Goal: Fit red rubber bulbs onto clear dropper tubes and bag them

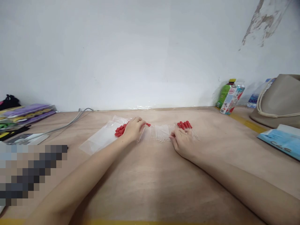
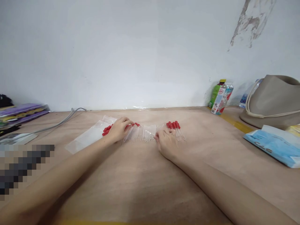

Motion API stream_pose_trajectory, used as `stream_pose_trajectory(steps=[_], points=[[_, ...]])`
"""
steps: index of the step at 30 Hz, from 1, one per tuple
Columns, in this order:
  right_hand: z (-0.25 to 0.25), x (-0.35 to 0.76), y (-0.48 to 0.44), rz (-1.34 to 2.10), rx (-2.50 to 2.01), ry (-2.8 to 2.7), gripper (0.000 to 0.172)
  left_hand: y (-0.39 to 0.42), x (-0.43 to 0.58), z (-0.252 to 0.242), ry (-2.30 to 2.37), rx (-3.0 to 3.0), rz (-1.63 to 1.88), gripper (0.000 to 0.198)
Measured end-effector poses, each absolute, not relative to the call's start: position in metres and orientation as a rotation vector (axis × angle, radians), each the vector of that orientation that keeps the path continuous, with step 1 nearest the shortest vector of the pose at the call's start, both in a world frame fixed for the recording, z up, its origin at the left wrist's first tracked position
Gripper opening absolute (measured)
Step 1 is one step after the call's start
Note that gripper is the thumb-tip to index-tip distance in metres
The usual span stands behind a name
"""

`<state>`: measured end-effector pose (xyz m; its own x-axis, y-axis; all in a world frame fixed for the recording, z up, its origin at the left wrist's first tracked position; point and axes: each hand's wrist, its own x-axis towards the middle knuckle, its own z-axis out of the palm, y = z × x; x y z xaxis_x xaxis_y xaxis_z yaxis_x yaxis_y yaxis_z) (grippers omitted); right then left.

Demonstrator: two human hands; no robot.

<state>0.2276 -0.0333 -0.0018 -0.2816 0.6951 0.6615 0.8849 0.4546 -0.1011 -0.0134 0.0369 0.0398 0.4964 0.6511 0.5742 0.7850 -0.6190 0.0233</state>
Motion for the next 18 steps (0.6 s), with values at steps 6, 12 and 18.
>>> stream_pose_trajectory(steps=[6,12,18], points=[[-0.004,0.23,-0.036,-0.271,-1.016,-2.221,0.024,0.092,0.004,0.05,-1.111,-2.746,-0.47,0.015],[-0.01,0.232,-0.031,-0.09,-0.921,-2.187,0.02,0.111,0.013,0.048,-1.14,-2.832,-0.356,0.014],[-0.015,0.231,-0.029,0.024,-0.886,-2.145,0.019,0.093,0.005,0.064,-1.191,-2.761,-0.523,0.012]])
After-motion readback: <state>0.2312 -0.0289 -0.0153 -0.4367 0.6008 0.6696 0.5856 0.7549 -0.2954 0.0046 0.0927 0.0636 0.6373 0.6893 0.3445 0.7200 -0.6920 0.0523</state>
